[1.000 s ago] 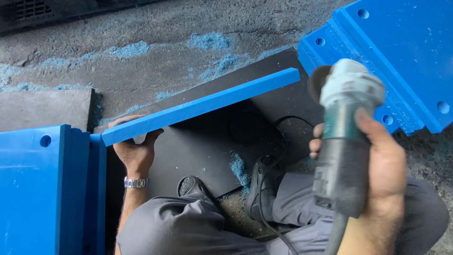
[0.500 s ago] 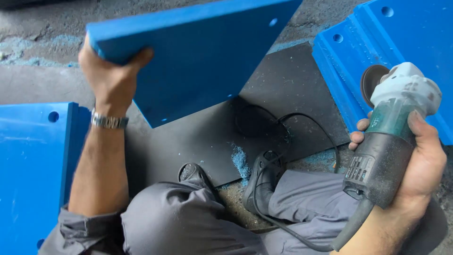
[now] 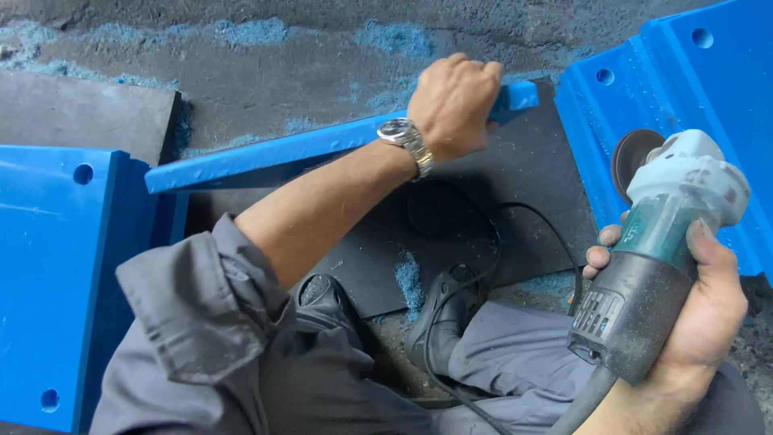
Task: Grinding the edges of blue plastic plates with an angle grinder.
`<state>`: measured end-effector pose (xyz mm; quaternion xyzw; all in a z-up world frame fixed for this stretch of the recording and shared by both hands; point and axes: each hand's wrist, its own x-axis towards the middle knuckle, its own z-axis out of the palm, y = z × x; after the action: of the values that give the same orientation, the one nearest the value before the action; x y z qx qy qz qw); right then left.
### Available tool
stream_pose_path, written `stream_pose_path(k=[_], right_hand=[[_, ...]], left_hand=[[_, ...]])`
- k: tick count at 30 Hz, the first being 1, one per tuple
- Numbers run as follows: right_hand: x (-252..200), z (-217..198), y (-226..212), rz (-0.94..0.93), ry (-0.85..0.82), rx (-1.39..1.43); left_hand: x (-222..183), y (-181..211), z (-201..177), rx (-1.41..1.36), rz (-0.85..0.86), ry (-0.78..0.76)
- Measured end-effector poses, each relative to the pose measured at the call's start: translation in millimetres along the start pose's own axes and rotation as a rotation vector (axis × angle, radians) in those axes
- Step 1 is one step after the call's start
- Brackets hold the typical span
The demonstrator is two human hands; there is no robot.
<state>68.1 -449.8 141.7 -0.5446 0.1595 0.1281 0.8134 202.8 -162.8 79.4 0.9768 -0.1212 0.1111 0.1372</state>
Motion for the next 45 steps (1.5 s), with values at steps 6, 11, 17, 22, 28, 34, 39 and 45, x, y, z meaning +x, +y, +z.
stream_pose_path(k=[6, 11, 17, 22, 28, 34, 39, 45], right_hand=[[-7.7, 13.4, 3.4, -0.054, 0.013, -0.038], [-8.8, 11.5, 5.4, -0.12, 0.034, -0.062], [-1.1, 0.4, 10.1, -0.098, -0.005, -0.021], [16.5, 1.2, 17.6, -0.076, -0.127, 0.034], [45.8, -3.6, 33.0, -0.051, -0.167, 0.016], [55.0, 7.2, 35.2, -0.06, -0.119, -0.116], [53.5, 8.6, 42.6, -0.11, -0.146, -0.183], [58.9, 8.3, 42.2, -0.123, -0.17, -0.178]], left_hand=[[17.1, 27.5, 42.8, -0.029, 0.033, 0.01], [27.1, 18.1, 52.8, 0.038, 0.028, -0.004], [20.1, 11.6, 69.0, 0.156, 0.137, 0.039], [-30.3, -27.6, 41.4, 0.258, 0.234, 0.044], [-140.7, -101.1, -28.5, 0.318, 0.085, 0.172], [-214.1, -116.8, -36.3, 0.494, -0.149, 0.347], [-232.6, -110.4, -24.4, 0.52, -0.152, 0.37], [-234.1, -103.2, -24.1, 0.522, -0.152, 0.413]])
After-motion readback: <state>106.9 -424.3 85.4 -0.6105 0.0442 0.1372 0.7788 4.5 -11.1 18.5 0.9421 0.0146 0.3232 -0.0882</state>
